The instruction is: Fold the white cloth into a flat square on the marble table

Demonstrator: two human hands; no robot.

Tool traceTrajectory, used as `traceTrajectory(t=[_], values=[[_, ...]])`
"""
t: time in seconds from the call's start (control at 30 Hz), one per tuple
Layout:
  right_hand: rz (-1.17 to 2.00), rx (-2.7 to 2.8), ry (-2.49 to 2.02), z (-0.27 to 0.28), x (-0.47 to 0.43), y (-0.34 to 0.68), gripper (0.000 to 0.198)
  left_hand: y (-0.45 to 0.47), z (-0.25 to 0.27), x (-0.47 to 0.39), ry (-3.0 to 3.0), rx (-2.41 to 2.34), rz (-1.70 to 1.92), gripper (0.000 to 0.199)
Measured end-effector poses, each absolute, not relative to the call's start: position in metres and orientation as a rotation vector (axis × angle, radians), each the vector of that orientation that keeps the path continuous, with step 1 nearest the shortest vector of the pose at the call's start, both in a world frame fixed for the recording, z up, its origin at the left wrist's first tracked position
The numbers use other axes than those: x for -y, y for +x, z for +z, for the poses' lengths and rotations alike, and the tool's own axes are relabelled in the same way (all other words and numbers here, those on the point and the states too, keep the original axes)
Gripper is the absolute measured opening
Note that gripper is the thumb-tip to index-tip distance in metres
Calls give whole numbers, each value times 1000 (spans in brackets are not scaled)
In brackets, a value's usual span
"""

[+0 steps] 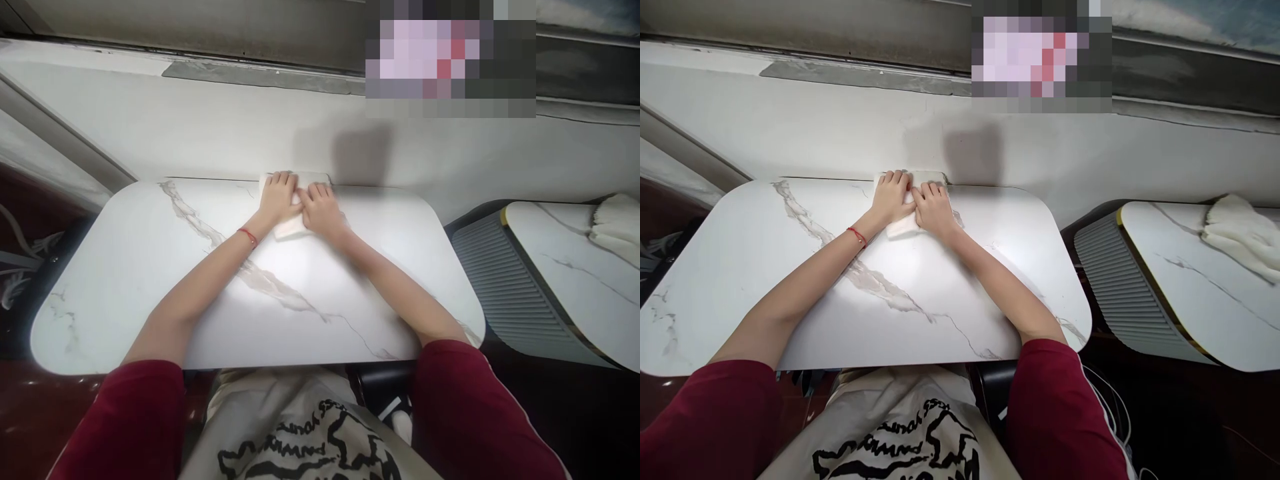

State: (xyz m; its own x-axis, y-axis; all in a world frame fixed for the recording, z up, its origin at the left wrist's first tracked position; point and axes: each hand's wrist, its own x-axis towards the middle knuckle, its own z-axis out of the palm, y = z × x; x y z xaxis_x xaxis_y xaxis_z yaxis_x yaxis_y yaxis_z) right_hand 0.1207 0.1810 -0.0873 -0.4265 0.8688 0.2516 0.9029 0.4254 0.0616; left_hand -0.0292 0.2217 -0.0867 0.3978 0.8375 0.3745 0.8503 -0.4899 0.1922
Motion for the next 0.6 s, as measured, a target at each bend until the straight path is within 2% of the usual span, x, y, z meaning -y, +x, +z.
traceTrajectory(t=[0.6], values=[[-260, 2378, -1566, -90, -180, 124, 50, -24, -80, -210, -2531, 1656, -625, 33]])
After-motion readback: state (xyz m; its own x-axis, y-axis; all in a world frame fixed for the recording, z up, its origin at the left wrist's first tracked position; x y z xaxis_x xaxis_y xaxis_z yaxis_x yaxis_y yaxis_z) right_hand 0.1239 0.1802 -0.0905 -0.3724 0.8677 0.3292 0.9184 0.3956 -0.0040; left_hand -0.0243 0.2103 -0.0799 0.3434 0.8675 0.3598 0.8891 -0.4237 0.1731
